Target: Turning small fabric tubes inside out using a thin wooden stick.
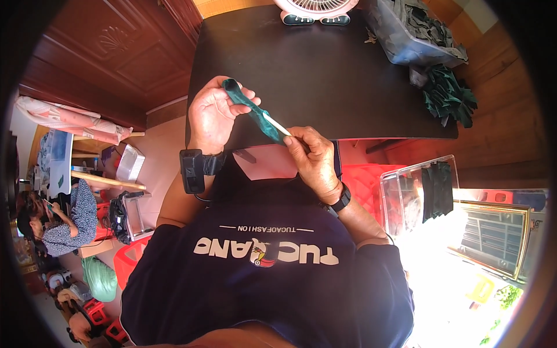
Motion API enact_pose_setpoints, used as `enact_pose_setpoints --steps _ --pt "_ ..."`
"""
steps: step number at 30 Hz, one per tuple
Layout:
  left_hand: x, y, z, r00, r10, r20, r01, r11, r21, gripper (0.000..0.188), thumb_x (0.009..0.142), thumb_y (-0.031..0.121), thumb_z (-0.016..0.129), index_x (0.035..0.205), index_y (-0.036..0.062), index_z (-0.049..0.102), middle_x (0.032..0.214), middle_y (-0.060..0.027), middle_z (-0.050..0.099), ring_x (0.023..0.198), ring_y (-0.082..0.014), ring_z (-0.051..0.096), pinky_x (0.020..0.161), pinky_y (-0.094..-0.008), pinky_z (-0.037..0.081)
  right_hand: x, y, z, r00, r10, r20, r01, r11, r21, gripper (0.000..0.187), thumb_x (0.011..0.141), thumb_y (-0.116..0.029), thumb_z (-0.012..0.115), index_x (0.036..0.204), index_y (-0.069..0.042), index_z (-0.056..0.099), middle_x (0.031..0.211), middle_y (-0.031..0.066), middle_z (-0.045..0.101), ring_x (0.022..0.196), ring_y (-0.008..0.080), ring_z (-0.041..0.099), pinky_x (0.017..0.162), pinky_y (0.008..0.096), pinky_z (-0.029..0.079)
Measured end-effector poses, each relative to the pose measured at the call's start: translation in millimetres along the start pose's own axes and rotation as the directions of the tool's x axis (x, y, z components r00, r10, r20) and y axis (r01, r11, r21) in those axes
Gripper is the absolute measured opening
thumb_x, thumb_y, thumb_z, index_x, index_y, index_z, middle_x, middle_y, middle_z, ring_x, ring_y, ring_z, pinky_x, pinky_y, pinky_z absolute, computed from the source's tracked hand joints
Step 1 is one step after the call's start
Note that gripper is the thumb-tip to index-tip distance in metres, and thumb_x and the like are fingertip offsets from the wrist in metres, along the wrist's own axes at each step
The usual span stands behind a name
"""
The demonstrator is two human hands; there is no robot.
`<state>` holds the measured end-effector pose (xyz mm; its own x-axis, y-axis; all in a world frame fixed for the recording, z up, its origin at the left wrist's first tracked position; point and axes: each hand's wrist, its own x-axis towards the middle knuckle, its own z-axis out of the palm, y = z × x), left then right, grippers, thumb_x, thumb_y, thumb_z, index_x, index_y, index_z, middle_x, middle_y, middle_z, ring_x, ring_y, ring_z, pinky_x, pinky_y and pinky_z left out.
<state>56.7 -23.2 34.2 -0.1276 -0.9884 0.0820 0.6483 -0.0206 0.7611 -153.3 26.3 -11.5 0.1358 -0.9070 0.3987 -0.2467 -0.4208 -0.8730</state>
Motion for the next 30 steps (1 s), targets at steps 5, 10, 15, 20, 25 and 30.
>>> enact_pose_setpoints --steps 5,10,15,20,25,30 --pt "-7.2 -17.8 6.5 0.99 0.1 -0.1 -0.095 0.994 0.055 0.019 0.079 0.009 0.042 0.092 -0.0012 0.052 0.084 -0.0206 0.064 0.08 -0.0382 0.066 0.075 -0.0412 0.056 -1.8 -0.6 6.2 0.978 0.195 0.072 -0.205 0.962 0.178 0.009 0.089 -0.009 0.061 0.092 0.0 0.062 0.066 -0.0002 0.054 0.058 0.0068 0.047 0.054 0.021 0.04" --pt "-5.4 -32.2 3.2 0.988 0.068 -0.135 -0.068 0.998 0.002 0.015 0.078 0.012 0.043 0.084 0.0015 0.052 0.077 -0.0158 0.061 0.071 -0.0318 0.064 0.072 -0.0449 0.055 -4.8 6.2 6.2 0.823 0.324 0.467 -0.553 0.646 0.527 0.019 0.096 -0.018 0.053 0.098 -0.001 0.061 0.061 -0.0052 0.047 0.049 0.0019 0.033 0.045 0.0172 0.026" --pt "0.9 -16.9 -0.6 0.992 0.07 -0.104 -0.072 0.997 -0.011 0.013 0.078 0.01 0.044 0.084 0.0019 0.053 0.077 -0.017 0.062 0.072 -0.0315 0.065 0.068 -0.0401 0.054 -2.5 11.2 5.6 0.97 0.155 0.186 -0.204 0.937 0.285 0.014 0.093 -0.016 0.058 0.097 -0.003 0.062 0.065 -0.0057 0.051 0.052 0.0009 0.036 0.046 0.0165 0.028" --pt "1.3 -7.4 2.7 0.988 0.148 -0.052 -0.141 0.984 0.113 0.013 0.079 0.008 0.043 0.085 0.0011 0.052 0.079 -0.0194 0.064 0.073 -0.0323 0.066 0.067 -0.0352 0.054 -5.1 11.3 7.9 0.947 0.253 0.196 -0.308 0.887 0.345 0.013 0.092 -0.015 0.06 0.096 -0.004 0.063 0.067 -0.0058 0.053 0.055 0.0003 0.038 0.048 0.0162 0.03" --pt "-2.3 -23.9 3.5 0.99 0.112 -0.084 -0.106 0.992 0.074 0.016 0.081 0.012 0.041 0.079 0.002 0.053 0.072 -0.0154 0.061 0.068 -0.029 0.063 0.064 -0.0355 0.052 -1.2 4.3 7.4 0.932 0.283 0.227 -0.351 0.864 0.362 0.01 0.091 -0.011 0.062 0.089 -0.001 0.061 0.069 -0.0045 0.054 0.063 0.0017 0.045 0.056 0.0186 0.039" --pt "3.1 -21.6 -1.2 1.0 -0.011 0.021 0.006 0.982 0.188 0.031 0.091 0.025 0.039 0.07 0.005 0.051 0.059 -0.0117 0.054 0.054 -0.0233 0.057 0.055 -0.0323 0.048 2.6 6.4 6.6 0.99 0.042 0.135 -0.067 0.979 0.192 0.003 0.084 -0.002 0.066 0.087 -0.002 0.064 0.073 0.0013 0.061 0.064 0.0063 0.051 0.059 0.0221 0.043"
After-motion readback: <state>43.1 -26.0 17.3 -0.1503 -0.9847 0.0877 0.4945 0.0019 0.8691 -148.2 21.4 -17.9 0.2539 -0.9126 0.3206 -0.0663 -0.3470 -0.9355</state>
